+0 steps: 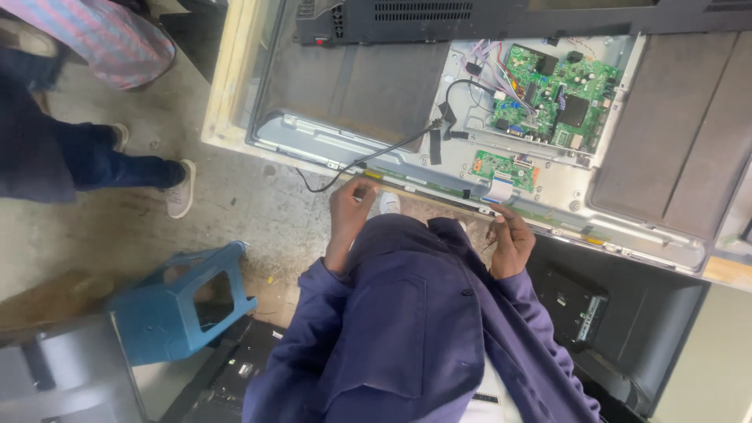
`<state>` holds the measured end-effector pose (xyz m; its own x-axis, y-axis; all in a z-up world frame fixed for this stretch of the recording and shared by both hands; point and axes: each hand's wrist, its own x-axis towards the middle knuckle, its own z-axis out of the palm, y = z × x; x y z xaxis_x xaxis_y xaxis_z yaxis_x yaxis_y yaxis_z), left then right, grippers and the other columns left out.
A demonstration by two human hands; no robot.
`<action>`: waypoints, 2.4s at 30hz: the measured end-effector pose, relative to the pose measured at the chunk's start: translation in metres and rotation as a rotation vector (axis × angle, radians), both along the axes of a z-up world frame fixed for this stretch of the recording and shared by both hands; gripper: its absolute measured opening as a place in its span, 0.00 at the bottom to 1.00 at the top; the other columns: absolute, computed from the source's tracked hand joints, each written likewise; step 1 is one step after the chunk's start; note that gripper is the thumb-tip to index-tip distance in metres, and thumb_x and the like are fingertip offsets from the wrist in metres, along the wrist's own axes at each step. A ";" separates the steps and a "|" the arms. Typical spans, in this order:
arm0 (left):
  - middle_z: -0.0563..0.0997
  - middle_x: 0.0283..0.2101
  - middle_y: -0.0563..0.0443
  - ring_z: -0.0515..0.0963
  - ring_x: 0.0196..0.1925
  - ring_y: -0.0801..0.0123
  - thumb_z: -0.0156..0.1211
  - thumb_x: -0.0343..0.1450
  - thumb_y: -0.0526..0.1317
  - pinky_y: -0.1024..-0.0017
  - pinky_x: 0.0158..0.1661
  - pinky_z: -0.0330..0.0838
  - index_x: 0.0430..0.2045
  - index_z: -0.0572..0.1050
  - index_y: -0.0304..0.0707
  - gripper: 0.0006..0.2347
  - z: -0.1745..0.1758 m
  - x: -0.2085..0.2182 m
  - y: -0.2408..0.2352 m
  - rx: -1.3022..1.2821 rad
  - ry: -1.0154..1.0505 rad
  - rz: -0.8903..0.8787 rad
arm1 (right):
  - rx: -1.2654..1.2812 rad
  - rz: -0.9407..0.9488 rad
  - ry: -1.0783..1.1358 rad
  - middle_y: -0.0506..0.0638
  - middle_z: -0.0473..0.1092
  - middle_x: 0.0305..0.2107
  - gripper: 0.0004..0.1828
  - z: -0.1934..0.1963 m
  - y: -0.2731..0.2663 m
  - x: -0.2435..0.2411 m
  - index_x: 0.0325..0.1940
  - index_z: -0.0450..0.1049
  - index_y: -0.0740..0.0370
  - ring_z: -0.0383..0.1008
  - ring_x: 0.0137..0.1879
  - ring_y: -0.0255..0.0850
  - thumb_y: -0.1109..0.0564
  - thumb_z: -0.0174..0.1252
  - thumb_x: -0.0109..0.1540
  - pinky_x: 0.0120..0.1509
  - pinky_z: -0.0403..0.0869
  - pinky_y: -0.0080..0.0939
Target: The person works on the internal components of a disassembled television, using a screwdriver to manipulate parts on the circuit board. They handle a small plastic box containing screws and a black power adapter, moving the adapter aside to access the board.
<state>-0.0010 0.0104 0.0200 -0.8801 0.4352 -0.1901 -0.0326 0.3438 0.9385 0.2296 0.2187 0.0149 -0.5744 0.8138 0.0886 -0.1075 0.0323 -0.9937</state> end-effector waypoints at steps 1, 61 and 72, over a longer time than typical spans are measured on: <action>0.82 0.26 0.49 0.81 0.29 0.66 0.63 0.66 0.36 0.71 0.31 0.75 0.29 0.81 0.41 0.02 0.003 -0.001 0.001 0.000 -0.013 -0.030 | 0.008 -0.010 -0.020 0.53 0.61 0.10 0.13 0.006 -0.002 -0.001 0.50 0.73 0.78 0.65 0.18 0.36 0.63 0.53 0.65 0.27 0.68 0.31; 0.73 0.42 0.43 0.72 0.46 0.49 0.75 0.55 0.47 0.55 0.34 0.72 0.46 0.73 0.41 0.27 0.052 -0.308 0.065 -0.654 1.105 -0.623 | -0.086 -0.129 -0.166 0.46 0.59 0.14 0.14 0.032 0.000 -0.007 0.50 0.74 0.69 0.57 0.21 0.33 0.56 0.51 0.67 0.29 0.61 0.30; 0.73 0.46 0.39 0.71 0.50 0.46 0.74 0.59 0.48 0.50 0.38 0.73 0.55 0.71 0.41 0.30 0.066 -0.284 0.064 -0.671 1.027 -0.612 | -0.052 -0.180 -0.208 0.47 0.61 0.14 0.13 0.029 0.003 0.002 0.48 0.76 0.68 0.58 0.21 0.32 0.59 0.52 0.64 0.29 0.59 0.30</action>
<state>-0.2846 0.0742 0.0858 -0.4540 0.8855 0.0985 0.8900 0.4455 0.0971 0.2319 0.2219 0.0442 -0.4219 0.9047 -0.0601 0.1014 -0.0188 -0.9947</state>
